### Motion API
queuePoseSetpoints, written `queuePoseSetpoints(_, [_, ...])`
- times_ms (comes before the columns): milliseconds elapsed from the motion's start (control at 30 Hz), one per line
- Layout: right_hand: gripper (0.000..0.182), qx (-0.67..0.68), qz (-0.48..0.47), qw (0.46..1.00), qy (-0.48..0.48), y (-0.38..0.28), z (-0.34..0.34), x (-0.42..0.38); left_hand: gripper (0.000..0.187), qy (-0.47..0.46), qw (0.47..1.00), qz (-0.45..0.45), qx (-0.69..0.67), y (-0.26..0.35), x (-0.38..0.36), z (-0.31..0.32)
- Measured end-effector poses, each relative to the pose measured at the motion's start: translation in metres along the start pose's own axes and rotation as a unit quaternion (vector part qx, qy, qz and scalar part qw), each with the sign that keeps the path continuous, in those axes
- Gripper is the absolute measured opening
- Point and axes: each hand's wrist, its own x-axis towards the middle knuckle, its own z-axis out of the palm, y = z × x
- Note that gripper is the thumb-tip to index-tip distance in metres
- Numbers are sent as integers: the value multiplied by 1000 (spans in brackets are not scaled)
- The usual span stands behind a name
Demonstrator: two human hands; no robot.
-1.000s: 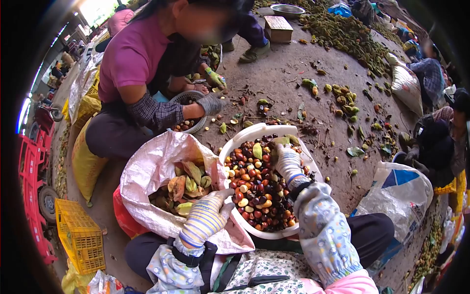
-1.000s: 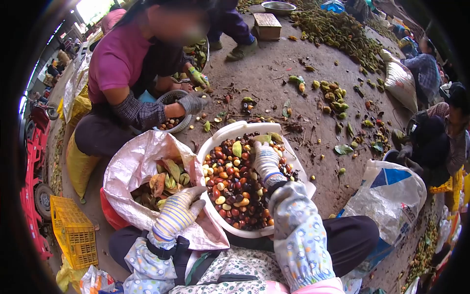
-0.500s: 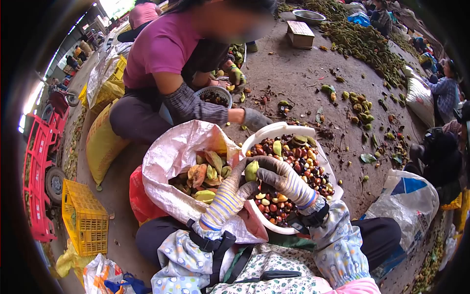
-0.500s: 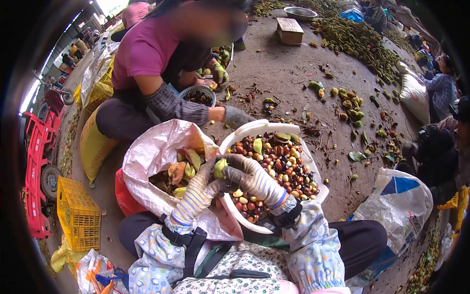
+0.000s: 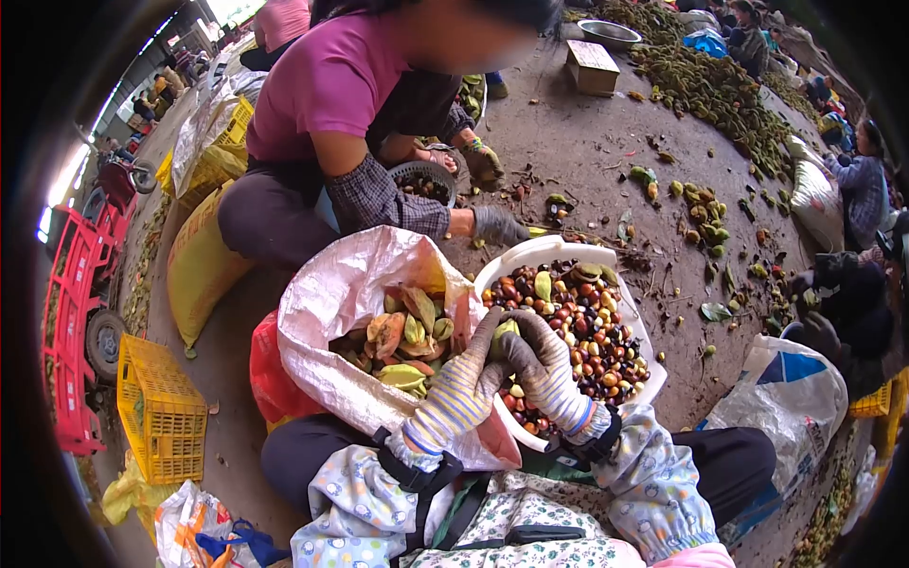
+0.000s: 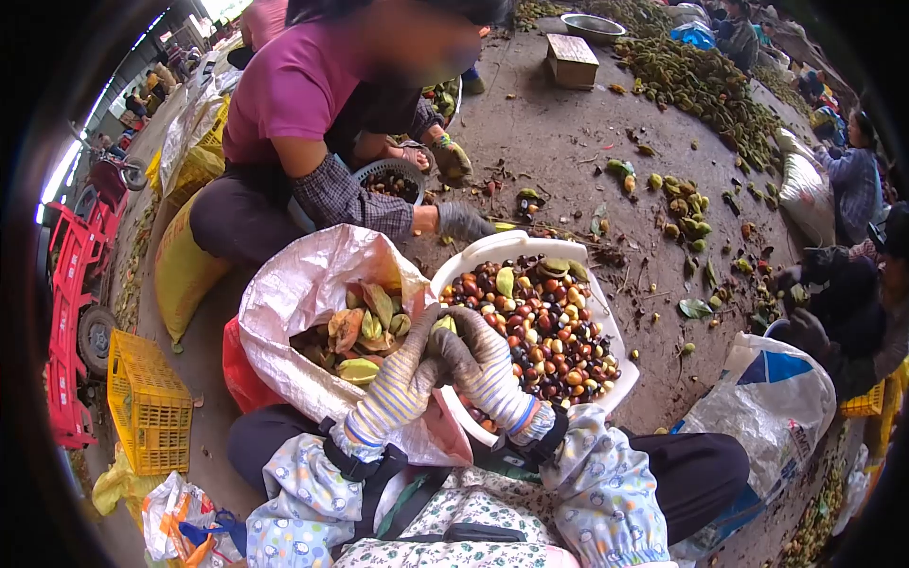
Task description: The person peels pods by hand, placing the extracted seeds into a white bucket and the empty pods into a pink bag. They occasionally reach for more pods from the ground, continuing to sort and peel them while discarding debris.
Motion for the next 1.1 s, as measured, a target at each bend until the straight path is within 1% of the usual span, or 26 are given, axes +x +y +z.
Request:
queuePoseSetpoints(33, [29,-36,-26,999,24,5,0,-1,53,20,1000,15,13,-4,1,5])
queuePoseSetpoints(133, [32,-66,-62,990,112,23,6,-1,51,83,989,66,102,-4,2,17])
queuePoseSetpoints(167, [31,-52,-57,989,125,26,6,-3,46,100,987,69,106,-1,2,20])
queuePoseSetpoints(200, [31,-36,-54,989,130,25,8,-5,43,102,989,61,89,0,3,21])
queuePoseSetpoints(267, [29,-4,-96,983,155,36,7,-1,38,111,991,46,56,2,4,22])
queuePoseSetpoints(300, [26,37,-25,990,132,32,3,-6,34,144,984,64,-88,-2,7,25])
queuePoseSetpoints(333, [25,-57,-128,982,129,34,5,-3,34,157,982,13,-106,-5,7,22])
queuePoseSetpoints(400, [26,6,-3,992,123,22,2,-4,32,105,983,5,-154,-5,13,15])
queuePoseSetpoints(467, [28,125,26,980,153,26,-4,6,33,85,985,30,-145,-6,17,14])
queuePoseSetpoints(500, [30,122,39,988,85,17,-12,4,34,73,987,39,-141,-7,16,14])
queuePoseSetpoints(533, [32,100,6,992,74,5,-9,2,35,49,979,14,-196,-6,16,14])
queuePoseSetpoints(600, [32,14,-9,997,80,5,-8,6,38,5,951,-37,-306,0,12,13])
queuePoseSetpoints(633, [32,-1,1,998,55,5,-12,7,40,19,951,-20,-308,1,11,15])
queuePoseSetpoints(700, [31,-27,22,999,3,4,-20,11,41,-18,964,-57,-258,-1,9,4])
queuePoseSetpoints(733, [32,8,37,999,3,10,-23,13,38,-29,961,-82,-264,-3,7,-2])
queuePoseSetpoints(800, [32,-92,8,996,-8,9,-23,13,34,-49,951,-133,-276,-6,4,-13])
queuePoseSetpoints(833, [33,-168,-35,985,-11,10,-22,14,32,-37,956,-124,-264,-13,8,-13])
queuePoseSetpoints(867, [33,-130,-14,991,2,14,-18,10,29,-21,950,-151,-273,-15,6,-12])
queuePoseSetpoints(933, [33,-196,-43,980,-12,17,-18,8,28,-3,933,-201,-299,0,5,-10])
queuePoseSetpoints(967, [45,-209,-52,976,-39,15,-20,9,28,-1,922,-223,-316,3,7,-11])
queuePoseSetpoints(1000, [50,-260,-72,961,-58,12,-22,11,29,0,910,-247,-332,3,7,-12])
queuePoseSetpoints(1033, [55,-306,-87,945,-76,7,-22,12,30,-5,916,-252,-311,0,3,-15])
queuePoseSetpoints(1067, [60,-315,-81,942,-85,9,-22,12,31,20,930,-183,-318,-12,5,-10])
queuePoseSetpoints(1100, [64,-324,-75,938,-94,10,-23,12,34,4,931,-184,-316,-16,4,-11])
